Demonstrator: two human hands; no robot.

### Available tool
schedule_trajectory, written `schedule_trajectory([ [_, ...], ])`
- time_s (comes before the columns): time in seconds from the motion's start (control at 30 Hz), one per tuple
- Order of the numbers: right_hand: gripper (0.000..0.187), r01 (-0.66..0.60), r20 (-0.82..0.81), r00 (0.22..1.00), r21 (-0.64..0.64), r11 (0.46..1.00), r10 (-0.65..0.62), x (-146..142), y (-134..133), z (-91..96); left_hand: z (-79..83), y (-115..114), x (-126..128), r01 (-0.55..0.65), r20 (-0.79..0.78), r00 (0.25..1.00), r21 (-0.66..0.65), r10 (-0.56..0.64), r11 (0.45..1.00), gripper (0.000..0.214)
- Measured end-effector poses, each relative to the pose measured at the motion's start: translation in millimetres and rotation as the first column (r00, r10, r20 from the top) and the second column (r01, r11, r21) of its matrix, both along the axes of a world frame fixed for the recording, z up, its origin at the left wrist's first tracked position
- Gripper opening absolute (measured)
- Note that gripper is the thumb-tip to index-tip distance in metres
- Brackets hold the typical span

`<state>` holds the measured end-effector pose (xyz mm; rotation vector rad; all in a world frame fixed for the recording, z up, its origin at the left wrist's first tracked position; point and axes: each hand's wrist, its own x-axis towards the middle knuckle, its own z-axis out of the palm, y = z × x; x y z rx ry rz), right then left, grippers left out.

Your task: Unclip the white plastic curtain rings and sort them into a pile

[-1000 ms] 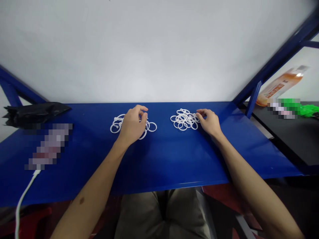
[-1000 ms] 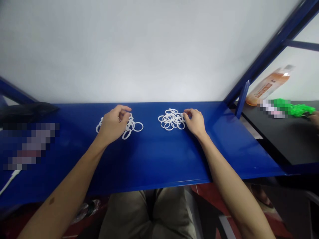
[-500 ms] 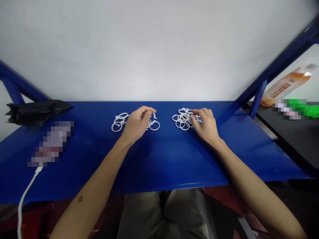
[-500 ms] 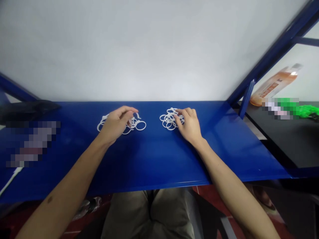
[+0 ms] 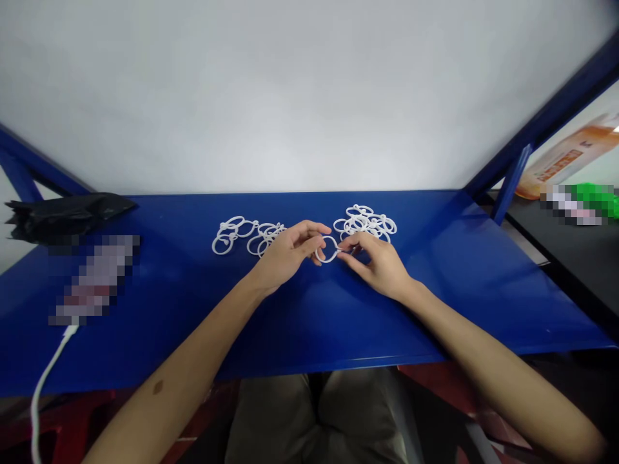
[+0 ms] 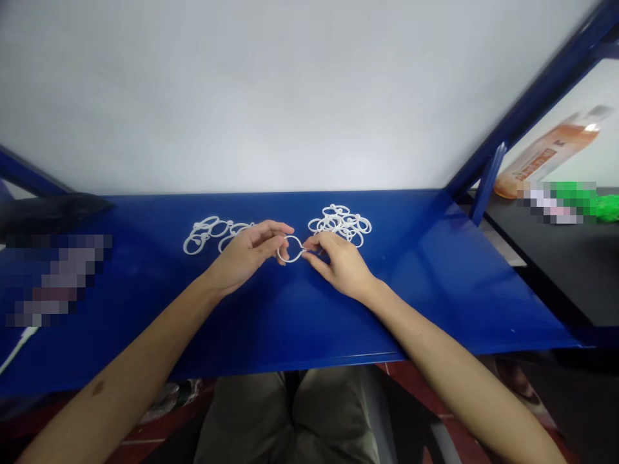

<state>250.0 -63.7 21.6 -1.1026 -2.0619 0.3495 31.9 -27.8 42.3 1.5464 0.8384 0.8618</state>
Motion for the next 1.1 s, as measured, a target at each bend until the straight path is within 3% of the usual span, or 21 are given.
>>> schedule_trajectory([
  [0.13, 0.008, -0.007, -0.023, 1.000, 0.003, 1.000, 0.007, 1.5, 0.8, 0.8, 0.1, -2.9, 3.0, -0.019, -0.272, 0.959, 0.222, 0.080, 0.975, 0.024],
  [0.27, 0.010, -0.020, -0.009, 1.000, 0.009, 1.000, 0.020, 2.3, 1.4, 1.3, -3.2, -5.6, 6.4, -0.026, -0.390, 0.886, 0.498, 0.250, 0.867, 0.018],
  [0.4, 0.013, 0.017, -0.019, 1.000, -0.011, 1.000, -0.017, 1.3, 0.5, 2.9, -3.8, -5.2, 6.6, -0.037, -0.388, 0.893, 0.444, 0.230, 0.895, 0.010],
  [0.53, 0.020, 0.106, -0.112, 0.987, -0.089, 0.990, -0.116, -1.0, -1.1, 1.1, -1.9, -6.9, 10.0, -0.186, -0.309, 0.895, 0.398, 0.322, 0.898, 0.010],
  [0.63, 0.027, 0.101, -0.140, 0.983, -0.148, 0.984, -0.122, -3.2, -1.0, -3.6, -2.5, -11.1, 14.8, -0.273, -0.229, 0.903, 0.348, 0.364, 0.897, 0.012],
  [0.77, 0.025, 0.098, -0.114, 0.987, -0.144, 0.985, -0.115, -5.9, 0.3, -6.9, -5.9, -15.6, 18.3, -0.182, -0.096, 0.975, 0.168, 0.200, 0.969, 0.015],
  [0.9, 0.010, 0.100, -0.121, 0.986, -0.138, 0.985, -0.116, -4.8, 0.5, -3.8, -8.6, -16.6, 18.9, -0.015, -0.055, 0.998, 0.061, 0.018, 0.998, 0.018],
  [1.0, 0.022, 0.020, -0.093, 0.995, -0.147, 0.989, -0.034, -2.7, -0.6, -1.4, -9.9, -17.1, 20.0, 0.016, -0.036, 0.999, 0.102, -0.013, 0.995, 0.018],
  [1.1, 0.033, -0.026, -0.030, 0.999, -0.130, 0.991, 0.022, -2.3, -2.0, -1.7, -10.5, -18.6, 21.5, -0.040, -0.082, 0.994, 0.289, 0.066, 0.956, 0.024],
])
